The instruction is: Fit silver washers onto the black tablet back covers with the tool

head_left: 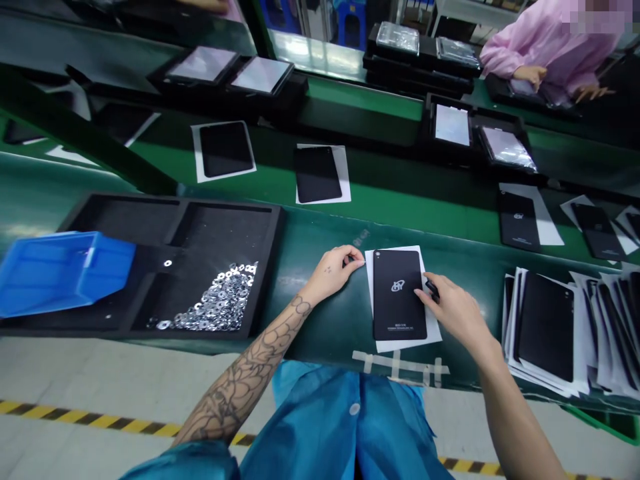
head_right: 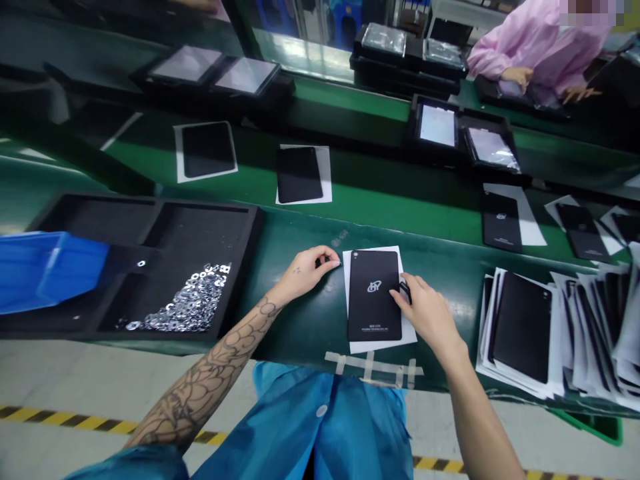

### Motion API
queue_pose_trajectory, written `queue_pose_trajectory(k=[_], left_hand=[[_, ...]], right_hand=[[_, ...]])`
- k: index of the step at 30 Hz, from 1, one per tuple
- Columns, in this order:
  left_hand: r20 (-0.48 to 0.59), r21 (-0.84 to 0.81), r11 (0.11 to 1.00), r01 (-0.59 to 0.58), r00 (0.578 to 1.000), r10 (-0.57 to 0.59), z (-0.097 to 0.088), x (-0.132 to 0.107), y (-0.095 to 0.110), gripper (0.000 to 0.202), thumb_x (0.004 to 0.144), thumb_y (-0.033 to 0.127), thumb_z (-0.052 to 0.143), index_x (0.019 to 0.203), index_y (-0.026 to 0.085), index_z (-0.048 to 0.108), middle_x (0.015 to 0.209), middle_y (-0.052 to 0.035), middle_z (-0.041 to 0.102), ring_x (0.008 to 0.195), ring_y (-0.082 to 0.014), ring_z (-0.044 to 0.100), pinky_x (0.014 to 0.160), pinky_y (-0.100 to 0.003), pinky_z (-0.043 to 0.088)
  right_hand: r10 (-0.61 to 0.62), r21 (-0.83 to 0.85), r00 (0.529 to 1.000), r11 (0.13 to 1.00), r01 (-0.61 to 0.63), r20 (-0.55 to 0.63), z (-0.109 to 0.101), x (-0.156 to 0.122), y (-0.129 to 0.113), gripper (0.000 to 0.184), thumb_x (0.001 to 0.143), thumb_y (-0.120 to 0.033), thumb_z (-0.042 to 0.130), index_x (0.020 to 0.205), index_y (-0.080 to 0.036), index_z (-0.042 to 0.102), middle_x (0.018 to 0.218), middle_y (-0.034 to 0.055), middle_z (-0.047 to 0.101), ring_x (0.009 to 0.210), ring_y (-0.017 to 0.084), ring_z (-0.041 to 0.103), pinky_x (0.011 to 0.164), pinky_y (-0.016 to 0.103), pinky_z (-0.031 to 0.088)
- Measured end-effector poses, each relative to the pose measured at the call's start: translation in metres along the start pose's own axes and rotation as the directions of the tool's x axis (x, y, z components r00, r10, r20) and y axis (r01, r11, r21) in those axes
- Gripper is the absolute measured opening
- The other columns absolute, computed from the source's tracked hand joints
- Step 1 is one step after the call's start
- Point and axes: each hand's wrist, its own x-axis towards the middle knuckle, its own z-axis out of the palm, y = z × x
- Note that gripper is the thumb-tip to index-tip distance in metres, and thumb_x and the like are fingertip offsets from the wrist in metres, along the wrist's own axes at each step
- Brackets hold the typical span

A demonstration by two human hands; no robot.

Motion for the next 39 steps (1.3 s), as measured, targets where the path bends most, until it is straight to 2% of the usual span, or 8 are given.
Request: queue_pose_trajectory(k=[5,9,14,23,28,31,35,39], left_hand=[[0.082,0.147,0.989,-0.022,0.997,0.010,0.003,0.029,0.005,0.010,0.100,0.028,0.071,0.101,0.021,0.078,0.113,-0.0082,0.070,0.111,-0.0276,0.058,0.111,-0.047,0.045],[0.146,0.259,0.966,-0.005,0.989,-0.034,0.008,0.057,0.006,0.014,0.099,0.032,0.072,0.102,0.022,0.081,0.121,-0.0103,0.057,0.128,-0.0332,0.047,0.121,-0.055,0.037],[0.214,0.339,0.941,0.016,0.972,-0.093,0.007,0.073,0.008,0.020,0.096,0.041,0.073,0.103,0.024,0.082,0.121,-0.0101,0.051,0.123,-0.0338,0.045,0.114,-0.054,0.045],[0.373,0.498,0.866,-0.039,0.911,-0.174,0.001,0.104,0.027,0.014,0.088,0.034,0.082,0.087,0.020,0.078,0.114,-0.0108,0.051,0.119,-0.0343,0.046,0.113,-0.053,0.044],[0.439,0.576,0.810,-0.112,0.878,-0.191,0.006,0.139,0.034,0.046,0.065,0.046,0.103,0.072,0.018,0.066,0.113,-0.0100,0.052,0.118,-0.0354,0.044,0.106,-0.052,0.047],[0.514,0.631,0.732,-0.257,0.845,-0.146,0.016,0.154,0.049,0.055,0.056,0.046,0.108,0.068,0.018,0.063,0.113,-0.0107,0.056,0.120,-0.0370,0.042,0.104,-0.053,0.046],[0.626,0.575,0.719,-0.391,0.776,-0.079,0.029,0.162,0.067,0.054,0.061,0.043,0.108,0.063,0.017,0.061,0.111,-0.0118,0.063,0.124,-0.0379,0.043,0.102,-0.050,0.042],[0.598,0.565,0.761,-0.319,0.794,-0.111,0.015,0.156,0.063,0.046,0.069,0.045,0.102,0.069,0.018,0.065,0.097,-0.0056,0.068,0.109,-0.0289,0.058,0.091,-0.038,0.044]], right_hand=[[-0.130,0.055,0.983,0.989,0.138,-0.128,-0.005,0.024,0.002,0.044,0.111,-0.052,0.051,0.141,-0.025,0.066,0.129,0.0098,0.076,0.094,0.024,0.074,0.080,0.034,0.051],[-0.089,0.003,0.944,0.996,0.095,-0.318,0.012,0.062,0.001,0.040,0.112,-0.043,0.046,0.137,-0.021,0.069,0.128,0.0104,0.076,0.102,0.025,0.073,0.078,0.032,0.047],[0.041,-0.065,0.906,0.995,-0.075,-0.420,0.031,0.089,-0.002,0.035,0.109,-0.034,0.047,0.131,-0.019,0.069,0.122,0.0129,0.075,0.097,0.025,0.069,0.070,0.033,0.036],[0.021,0.004,0.893,1.000,-0.022,-0.449,0.037,0.086,0.003,0.030,0.108,-0.034,0.048,0.124,-0.020,0.070,0.115,0.0109,0.078,0.093,0.024,0.068,0.066,0.035,0.028],[0.021,0.025,0.898,1.000,-0.012,-0.439,0.038,0.085,0.004,0.030,0.107,-0.032,0.048,0.122,-0.020,0.071,0.110,0.0105,0.078,0.091,0.024,0.068,0.066,0.034,0.028],[0.010,0.020,0.900,1.000,-0.001,-0.436,0.039,0.084,0.005,0.030,0.107,-0.032,0.048,0.123,-0.020,0.072,0.110,0.0103,0.079,0.090,0.024,0.068,0.067,0.034,0.029],[0.003,0.003,0.887,1.000,-0.002,-0.461,0.039,0.085,0.006,0.028,0.107,-0.032,0.051,0.122,-0.021,0.072,0.109,0.0081,0.080,0.087,0.022,0.069,0.067,0.034,0.028],[0.007,0.004,0.876,1.000,-0.006,-0.482,0.040,0.087,0.007,0.028,0.106,-0.032,0.053,0.120,-0.020,0.074,0.105,0.0085,0.081,0.083,0.022,0.069,0.065,0.033,0.025]])
